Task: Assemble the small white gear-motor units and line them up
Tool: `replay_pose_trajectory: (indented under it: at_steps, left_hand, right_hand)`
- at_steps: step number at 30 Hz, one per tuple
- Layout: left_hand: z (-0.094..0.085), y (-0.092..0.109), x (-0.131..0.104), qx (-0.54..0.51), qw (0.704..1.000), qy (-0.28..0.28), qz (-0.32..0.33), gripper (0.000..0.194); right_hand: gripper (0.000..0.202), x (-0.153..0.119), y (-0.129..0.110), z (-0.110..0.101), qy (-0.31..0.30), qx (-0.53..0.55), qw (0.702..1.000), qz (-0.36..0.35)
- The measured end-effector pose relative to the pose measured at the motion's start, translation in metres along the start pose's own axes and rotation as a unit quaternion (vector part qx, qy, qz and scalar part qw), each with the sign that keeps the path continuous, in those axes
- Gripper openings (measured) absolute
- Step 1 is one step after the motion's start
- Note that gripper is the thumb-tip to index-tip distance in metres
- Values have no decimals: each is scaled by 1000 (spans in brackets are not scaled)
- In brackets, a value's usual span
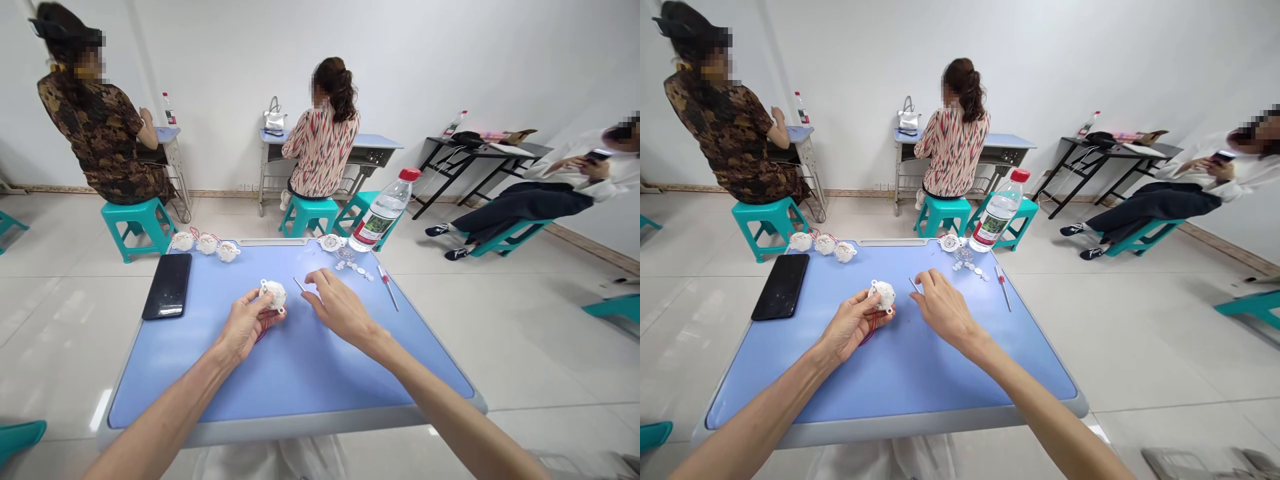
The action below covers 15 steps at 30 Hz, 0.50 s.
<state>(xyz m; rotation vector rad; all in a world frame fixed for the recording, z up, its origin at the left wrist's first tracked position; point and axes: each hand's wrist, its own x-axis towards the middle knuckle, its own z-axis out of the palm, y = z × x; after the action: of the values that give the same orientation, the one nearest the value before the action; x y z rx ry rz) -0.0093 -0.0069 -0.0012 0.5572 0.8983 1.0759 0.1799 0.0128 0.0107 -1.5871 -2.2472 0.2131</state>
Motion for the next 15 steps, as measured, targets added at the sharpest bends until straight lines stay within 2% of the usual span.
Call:
replay_pose_trajectory:
  at_steps: [2,5,10,12,15]
  left_hand:
    - [-1,-1,0,-15,1000,-3,-2,22]
    - [-3,-3,1,-29,1000,-8,-8,24]
    - [-1,-3,1,-50,999,0,11,22]
    - [1,-3,0,-58,998,2,14,22]
    - [2,-4,-2,-76,997,-5,12,23]
  right_hand:
    - [21,7,-8,-4,-2,122,992,23]
    - [32,18,-16,0,-66,269,960,43]
    - [45,20,-16,20,-181,453,871,61]
    - [47,16,-17,25,-177,498,847,57]
    - [44,11,-22,30,-137,520,841,58]
